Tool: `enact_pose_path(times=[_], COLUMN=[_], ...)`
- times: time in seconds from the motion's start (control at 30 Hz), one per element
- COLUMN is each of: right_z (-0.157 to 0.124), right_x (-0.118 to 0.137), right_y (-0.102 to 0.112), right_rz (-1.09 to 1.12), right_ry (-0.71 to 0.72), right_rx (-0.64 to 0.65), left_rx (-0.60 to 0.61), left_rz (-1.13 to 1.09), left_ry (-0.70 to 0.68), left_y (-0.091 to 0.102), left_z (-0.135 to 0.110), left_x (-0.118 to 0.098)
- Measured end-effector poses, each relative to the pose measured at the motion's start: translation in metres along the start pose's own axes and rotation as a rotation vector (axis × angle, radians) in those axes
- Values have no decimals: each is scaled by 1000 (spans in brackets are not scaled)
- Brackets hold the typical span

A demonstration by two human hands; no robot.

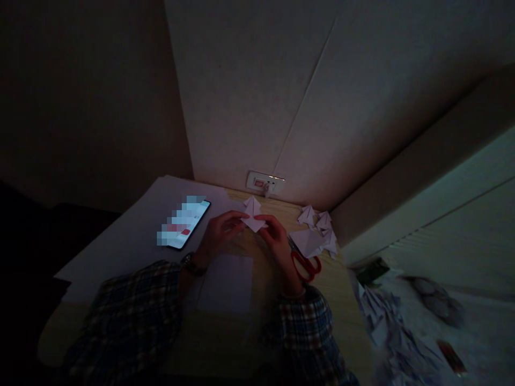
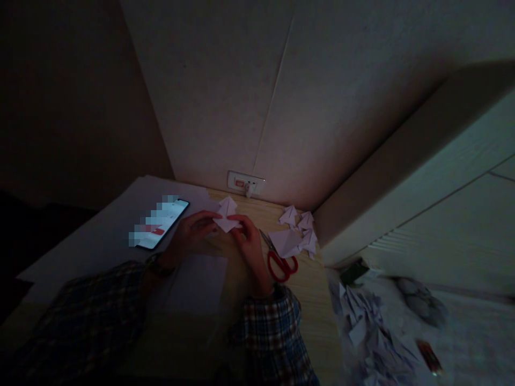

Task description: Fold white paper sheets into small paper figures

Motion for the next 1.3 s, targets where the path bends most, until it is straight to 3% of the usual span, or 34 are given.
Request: enact_pose_path(times=[1.03,1.3], right_z=[4,4], right_x=[-10,-4], right_y=[1,3], right_rz=[115,-15], right_ry=[-55,5], right_rx=[-22,-27], left_rx=[-63,-71], left_rz=[12,44], left_ry=[11,-32], left_y=[2,2], left_z=[-1,-1], left_x=[-5,1])
Point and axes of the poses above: each hand's wrist, its own z-axis towards the middle knuckle, its own y-axis out of the back of the hand, x = y × z, the point moved 7 cm from there along z, towards the middle knuckle, and after that the axes turned 6 degrees about z, right-handed, at the moved point
